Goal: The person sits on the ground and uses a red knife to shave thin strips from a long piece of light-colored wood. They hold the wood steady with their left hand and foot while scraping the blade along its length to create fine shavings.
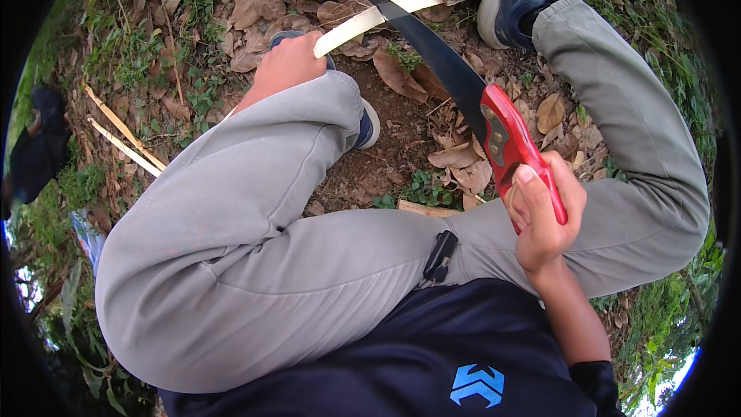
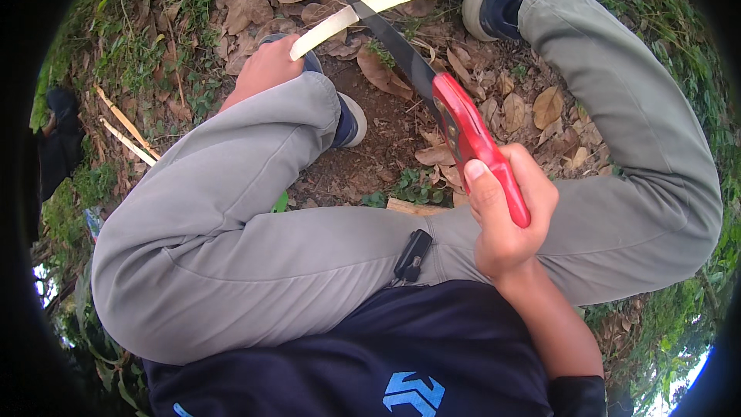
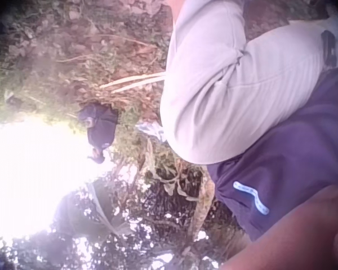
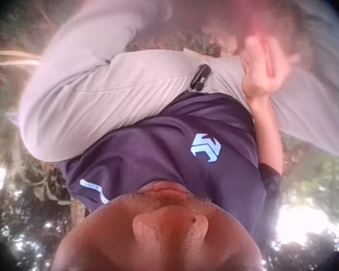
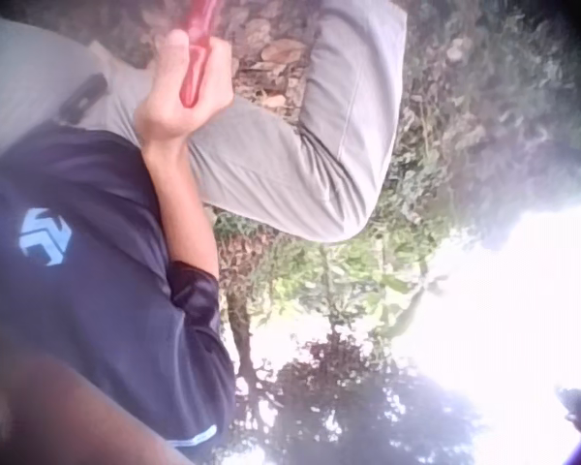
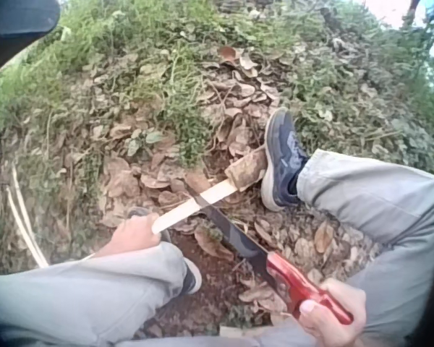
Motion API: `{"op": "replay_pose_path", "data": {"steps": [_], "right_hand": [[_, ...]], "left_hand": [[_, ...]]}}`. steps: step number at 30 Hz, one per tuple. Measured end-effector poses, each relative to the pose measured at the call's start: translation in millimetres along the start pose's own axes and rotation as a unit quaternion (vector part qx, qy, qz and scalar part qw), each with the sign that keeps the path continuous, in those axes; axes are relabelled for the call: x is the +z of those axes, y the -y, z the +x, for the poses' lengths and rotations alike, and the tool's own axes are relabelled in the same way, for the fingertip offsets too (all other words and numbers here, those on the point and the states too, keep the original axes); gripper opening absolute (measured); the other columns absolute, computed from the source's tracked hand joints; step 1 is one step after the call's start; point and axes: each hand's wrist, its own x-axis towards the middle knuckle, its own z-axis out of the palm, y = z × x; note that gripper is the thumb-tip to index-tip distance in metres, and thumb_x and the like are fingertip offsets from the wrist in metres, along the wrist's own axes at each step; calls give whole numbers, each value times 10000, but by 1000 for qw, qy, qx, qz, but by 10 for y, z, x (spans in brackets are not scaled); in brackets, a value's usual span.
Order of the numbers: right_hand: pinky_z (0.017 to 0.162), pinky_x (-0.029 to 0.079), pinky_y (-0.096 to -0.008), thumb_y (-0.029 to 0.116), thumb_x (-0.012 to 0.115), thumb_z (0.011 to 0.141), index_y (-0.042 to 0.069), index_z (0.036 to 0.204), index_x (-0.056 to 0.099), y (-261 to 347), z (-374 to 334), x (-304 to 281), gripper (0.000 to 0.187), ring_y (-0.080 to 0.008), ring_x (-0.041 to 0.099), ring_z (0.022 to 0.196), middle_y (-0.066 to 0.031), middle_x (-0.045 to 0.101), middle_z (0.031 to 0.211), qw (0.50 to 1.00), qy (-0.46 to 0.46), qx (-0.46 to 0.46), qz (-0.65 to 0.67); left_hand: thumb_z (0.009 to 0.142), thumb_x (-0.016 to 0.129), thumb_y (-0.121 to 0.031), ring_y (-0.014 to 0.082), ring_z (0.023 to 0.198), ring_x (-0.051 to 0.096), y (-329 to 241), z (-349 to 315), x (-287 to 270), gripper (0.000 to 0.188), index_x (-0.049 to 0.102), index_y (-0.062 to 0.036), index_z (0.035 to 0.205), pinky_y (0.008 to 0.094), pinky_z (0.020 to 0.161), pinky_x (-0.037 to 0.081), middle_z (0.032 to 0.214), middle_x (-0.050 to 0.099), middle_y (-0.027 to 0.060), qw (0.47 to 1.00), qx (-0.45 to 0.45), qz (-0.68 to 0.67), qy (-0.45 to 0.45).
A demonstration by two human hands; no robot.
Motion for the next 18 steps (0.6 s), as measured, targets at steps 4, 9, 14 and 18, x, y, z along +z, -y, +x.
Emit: {"op": "replay_pose_path", "data": {"steps": [4, 9, 14, 18], "right_hand": [[510, 318, -269, 128, 670, 966, -5, 847, 616, -293, 411, 395, 187, -54, 399, 563, 10, 492, 626, 1000, 0, -9, -28], [513, 324, -255, 119, 674, 962, 10, 849, 622, 80, 176, 181, 166, -41, 428, 572, 21, 538, 670, 1000, 0, 22, -8], [506, 323, -282, 111, 668, 960, 10, 813, 591, 176, 8, 62, 194, -61, 412, 565, -3, 512, 645, 999, 0, 23, -43], [506, 323, -323, 110, 662, 959, 6, 776, 540, -214, 473, 528, 244, -99, 383, 554, -42, 458, 616, 999, -4, -23, -41]], "left_hand": [[919, 517, -212, 457, 1033, 661, 14, 29, -35, 271, 644, -130, 1143, 571, 889, 510, 1041, 720, 218, 1000, 3, 18, -2], [919, 519, -208, 454, 1022, 667, 47, 12, -7, 261, 648, -130, 1132, 575, 875, 512, 1033, 720, 218, 1000, 1, 14, 8], [921, 517, -215, 455, 1027, 667, 8, -4, 11, 270, 644, -134, 1145, 574, 880, 513, 1038, 718, 230, 1000, -8, 17, 6], [922, 516, -219, 462, 1038, 664, 13, 42, 23, 276, 643, -143, 1155, 572, 890, 512, 1049, 717, 234, 1000, -6, 13, 5]]}}
